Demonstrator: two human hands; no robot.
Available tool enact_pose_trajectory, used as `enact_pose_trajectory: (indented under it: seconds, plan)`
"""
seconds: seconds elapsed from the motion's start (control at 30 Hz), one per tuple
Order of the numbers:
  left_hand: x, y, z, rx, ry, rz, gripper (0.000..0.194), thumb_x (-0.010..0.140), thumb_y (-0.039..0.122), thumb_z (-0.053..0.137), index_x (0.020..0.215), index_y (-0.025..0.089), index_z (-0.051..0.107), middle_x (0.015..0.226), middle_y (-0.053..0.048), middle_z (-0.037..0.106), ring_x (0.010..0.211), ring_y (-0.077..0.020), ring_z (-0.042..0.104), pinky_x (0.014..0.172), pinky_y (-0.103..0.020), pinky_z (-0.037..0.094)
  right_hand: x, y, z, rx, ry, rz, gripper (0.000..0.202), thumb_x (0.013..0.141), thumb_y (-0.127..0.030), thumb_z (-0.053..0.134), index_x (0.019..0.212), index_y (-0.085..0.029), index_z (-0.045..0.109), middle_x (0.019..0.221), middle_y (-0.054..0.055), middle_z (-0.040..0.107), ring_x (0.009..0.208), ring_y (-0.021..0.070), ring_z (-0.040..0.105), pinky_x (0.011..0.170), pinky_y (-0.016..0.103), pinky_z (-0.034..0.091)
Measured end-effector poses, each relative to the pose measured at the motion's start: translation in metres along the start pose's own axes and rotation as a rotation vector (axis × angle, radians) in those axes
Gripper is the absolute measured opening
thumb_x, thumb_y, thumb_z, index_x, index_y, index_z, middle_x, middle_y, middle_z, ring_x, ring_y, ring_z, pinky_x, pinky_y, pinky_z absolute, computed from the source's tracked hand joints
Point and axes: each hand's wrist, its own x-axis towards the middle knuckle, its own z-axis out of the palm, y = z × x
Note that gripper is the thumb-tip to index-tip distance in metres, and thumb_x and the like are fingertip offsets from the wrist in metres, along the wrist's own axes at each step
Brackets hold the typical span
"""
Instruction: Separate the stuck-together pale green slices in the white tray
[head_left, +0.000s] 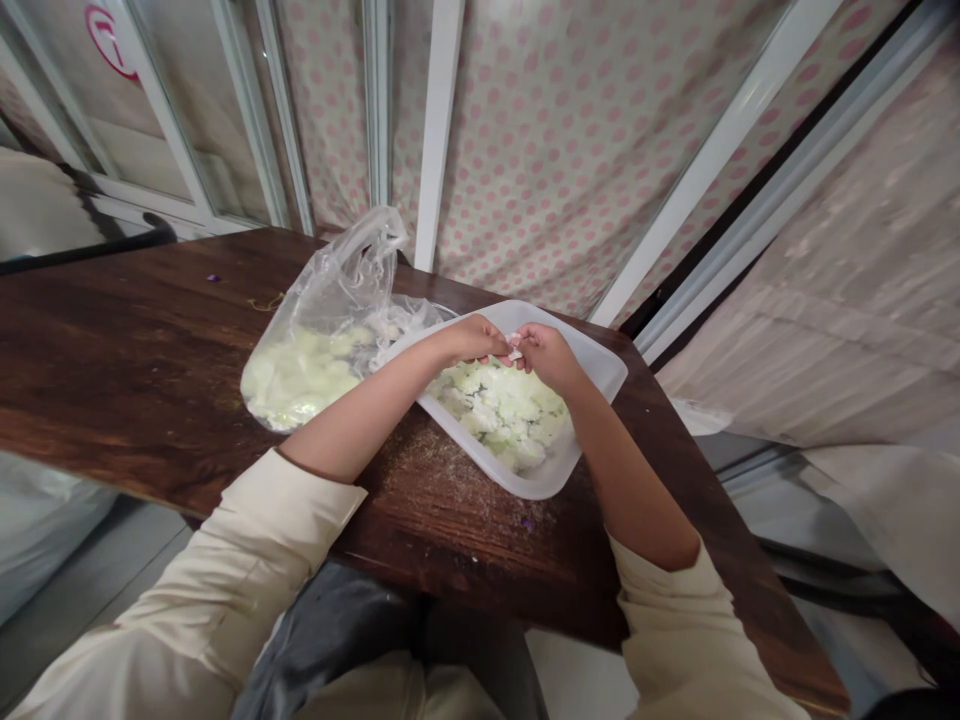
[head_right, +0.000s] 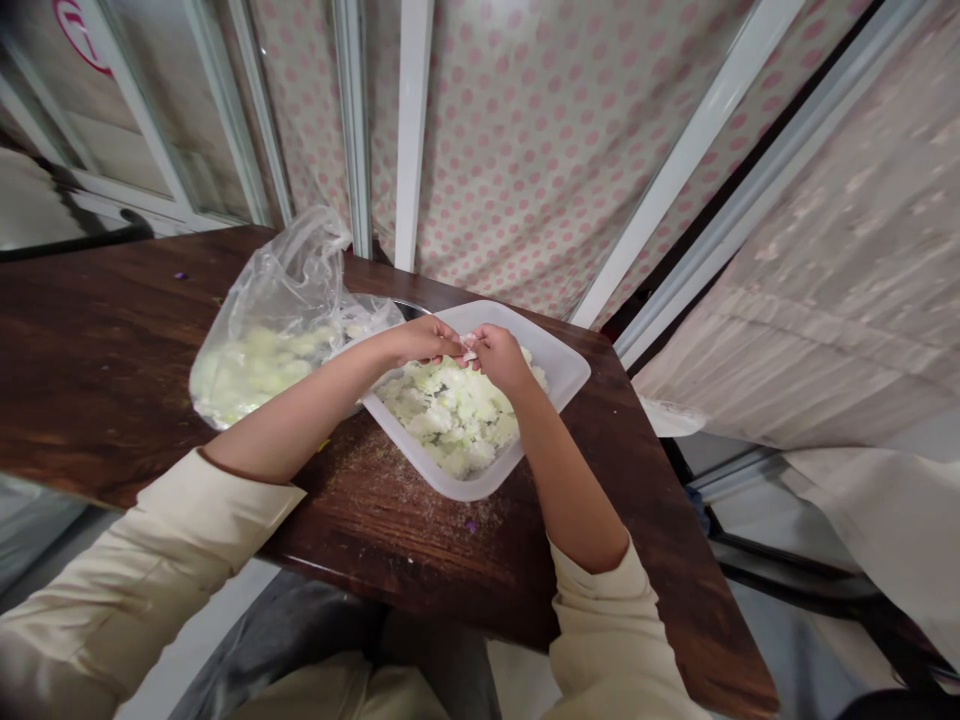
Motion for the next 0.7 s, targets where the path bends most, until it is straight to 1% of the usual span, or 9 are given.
enact_pose_trajectory:
  seconds: [0.1,0.17,0.3,0.37,0.43,0.5,0.57,0.63,0.7]
  plan:
    - [0.001,-0.002,0.0,0.019,0.021,0.004,0.023,0.062,0.031,0.059,0.074,0.014,0.067,0.068,-0.006,0.063,0.052,-0.0091,0.044,0.047,-0.023,0.031,-0.001,0.0,0.0,-0.013,0.007,-0.007,0.017,0.077,-0.029,0.045,0.066,-0.018,0.043,0.053,-0.002,0.049,0.043,0.0081,0.044,0.044,0.022,0.034]
    - [0.001,-0.003,-0.001,0.021,0.017,-0.003,0.02,0.061,0.031,0.061,0.071,0.014,0.066,0.064,-0.004,0.061,0.052,-0.0089,0.044,0.047,-0.023,0.032,-0.001,0.002,0.001,-0.049,0.002,-0.055,0.019,0.079,-0.032,0.043,0.065,-0.018,0.042,0.055,-0.002,0.048,0.044,0.0081,0.045,0.044,0.022,0.035]
    - [-0.001,-0.001,-0.002,-0.004,-0.054,-0.017,0.019,0.059,0.032,0.063,0.068,0.015,0.065,0.061,-0.002,0.059,0.048,-0.0074,0.042,0.045,-0.022,0.03,0.0,0.005,0.001,-0.124,0.015,-0.17,0.02,0.08,-0.033,0.04,0.066,-0.019,0.043,0.059,-0.002,0.048,0.048,0.0088,0.044,0.047,0.023,0.035]
    - [-0.004,0.002,-0.002,-0.029,-0.112,-0.011,0.021,0.06,0.033,0.063,0.069,0.014,0.065,0.062,-0.003,0.059,0.047,-0.0067,0.04,0.044,-0.022,0.029,0.001,0.005,0.001,-0.119,0.057,-0.189,0.017,0.079,-0.034,0.043,0.07,-0.02,0.044,0.059,-0.003,0.047,0.051,0.0099,0.044,0.049,0.023,0.034]
    - [-0.004,0.003,0.0,-0.071,-0.137,0.036,0.019,0.062,0.031,0.061,0.069,0.014,0.064,0.066,-0.003,0.059,0.048,-0.0057,0.04,0.045,-0.021,0.028,0.001,0.003,0.001,-0.1,0.092,-0.189,0.015,0.077,-0.036,0.047,0.074,-0.021,0.043,0.056,-0.004,0.046,0.052,0.011,0.044,0.05,0.023,0.033]
    - [-0.002,0.003,0.002,-0.117,-0.105,0.105,0.015,0.065,0.028,0.058,0.069,0.014,0.062,0.067,-0.002,0.059,0.048,-0.005,0.039,0.046,-0.02,0.029,0.0,0.001,0.001,-0.092,0.131,-0.176,0.018,0.075,-0.038,0.05,0.078,-0.022,0.042,0.053,-0.005,0.042,0.05,0.011,0.041,0.049,0.023,0.03]
    - [0.002,0.001,0.003,-0.131,-0.046,0.129,0.013,0.066,0.026,0.056,0.068,0.014,0.062,0.062,-0.001,0.056,0.048,-0.0051,0.039,0.046,-0.021,0.029,0.0,0.0,0.0,-0.097,0.184,-0.157,0.021,0.074,-0.04,0.051,0.08,-0.023,0.041,0.049,-0.007,0.037,0.046,0.01,0.036,0.048,0.023,0.027]
    - [0.006,-0.003,0.004,-0.089,0.008,0.072,0.014,0.064,0.026,0.056,0.064,0.014,0.061,0.055,0.0,0.052,0.045,-0.0058,0.038,0.045,-0.022,0.028,0.0,0.002,-0.001,-0.114,0.243,-0.144,0.022,0.073,-0.04,0.053,0.08,-0.023,0.041,0.048,-0.008,0.033,0.046,0.0095,0.032,0.049,0.023,0.027]
    - [0.009,-0.005,0.004,0.002,0.069,-0.007,0.014,0.062,0.026,0.057,0.059,0.012,0.06,0.053,-0.001,0.051,0.043,-0.0071,0.038,0.045,-0.024,0.029,0.002,0.007,-0.002,-0.154,0.308,-0.134,0.02,0.072,-0.037,0.053,0.079,-0.022,0.041,0.05,-0.007,0.033,0.049,0.0102,0.034,0.053,0.024,0.029]
